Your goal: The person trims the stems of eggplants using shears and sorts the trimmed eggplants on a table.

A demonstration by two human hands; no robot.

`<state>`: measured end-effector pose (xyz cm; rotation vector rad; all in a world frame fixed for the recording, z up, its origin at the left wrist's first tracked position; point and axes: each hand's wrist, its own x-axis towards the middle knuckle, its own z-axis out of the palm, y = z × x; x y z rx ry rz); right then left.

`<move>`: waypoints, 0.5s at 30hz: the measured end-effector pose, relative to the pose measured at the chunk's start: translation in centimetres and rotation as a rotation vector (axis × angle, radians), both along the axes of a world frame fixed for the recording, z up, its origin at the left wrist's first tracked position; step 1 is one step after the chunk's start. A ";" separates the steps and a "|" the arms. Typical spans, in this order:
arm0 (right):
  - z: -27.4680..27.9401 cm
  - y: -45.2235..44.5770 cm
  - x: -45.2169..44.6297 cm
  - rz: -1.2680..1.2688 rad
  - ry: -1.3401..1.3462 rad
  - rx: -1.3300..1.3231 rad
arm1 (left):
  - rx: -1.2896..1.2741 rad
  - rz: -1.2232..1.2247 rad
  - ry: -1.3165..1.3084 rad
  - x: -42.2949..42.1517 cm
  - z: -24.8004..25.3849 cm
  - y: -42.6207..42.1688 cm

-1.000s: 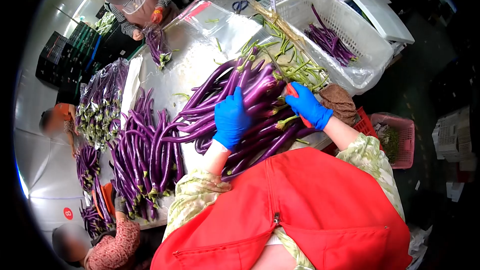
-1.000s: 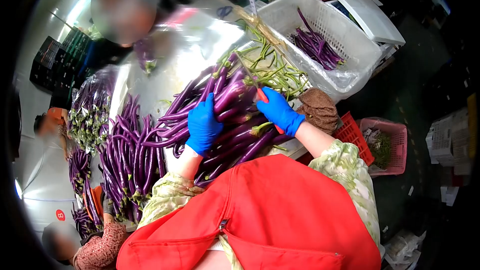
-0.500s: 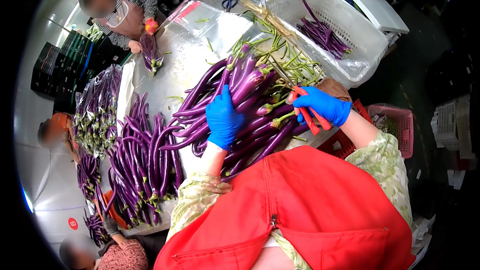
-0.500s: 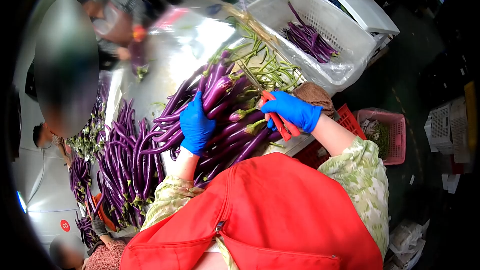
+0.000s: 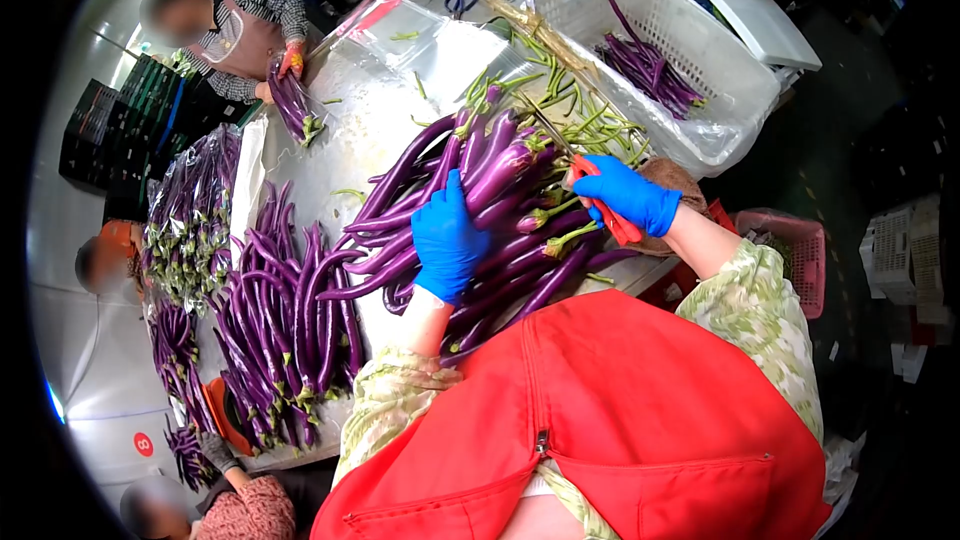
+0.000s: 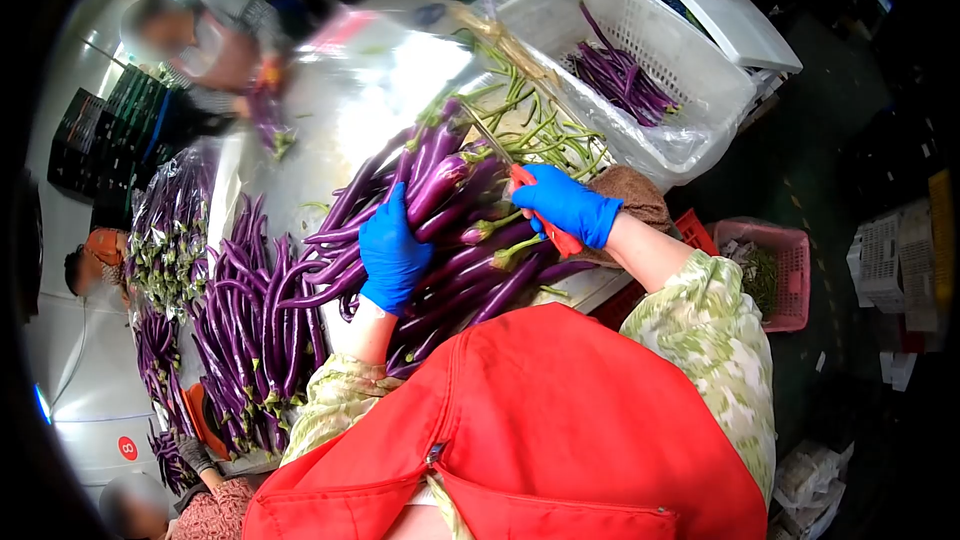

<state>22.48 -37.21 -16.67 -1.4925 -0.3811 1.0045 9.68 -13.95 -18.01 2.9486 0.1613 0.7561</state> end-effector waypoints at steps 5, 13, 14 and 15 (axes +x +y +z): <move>-0.1 -0.8 -0.5 -0.032 -0.124 -0.084 | -0.253 -0.011 0.027 0.3 0.8 0.2; 2.7 -5.4 -2.4 0.083 0.028 -0.080 | -0.380 -0.008 0.196 -0.1 1.7 0.1; 3.0 -5.7 -2.5 0.127 0.070 -0.096 | -0.385 0.022 0.235 -0.2 1.9 -0.2; 3.1 -6.0 -2.5 0.169 0.112 -0.112 | -0.348 -0.016 0.167 -0.3 1.5 -0.2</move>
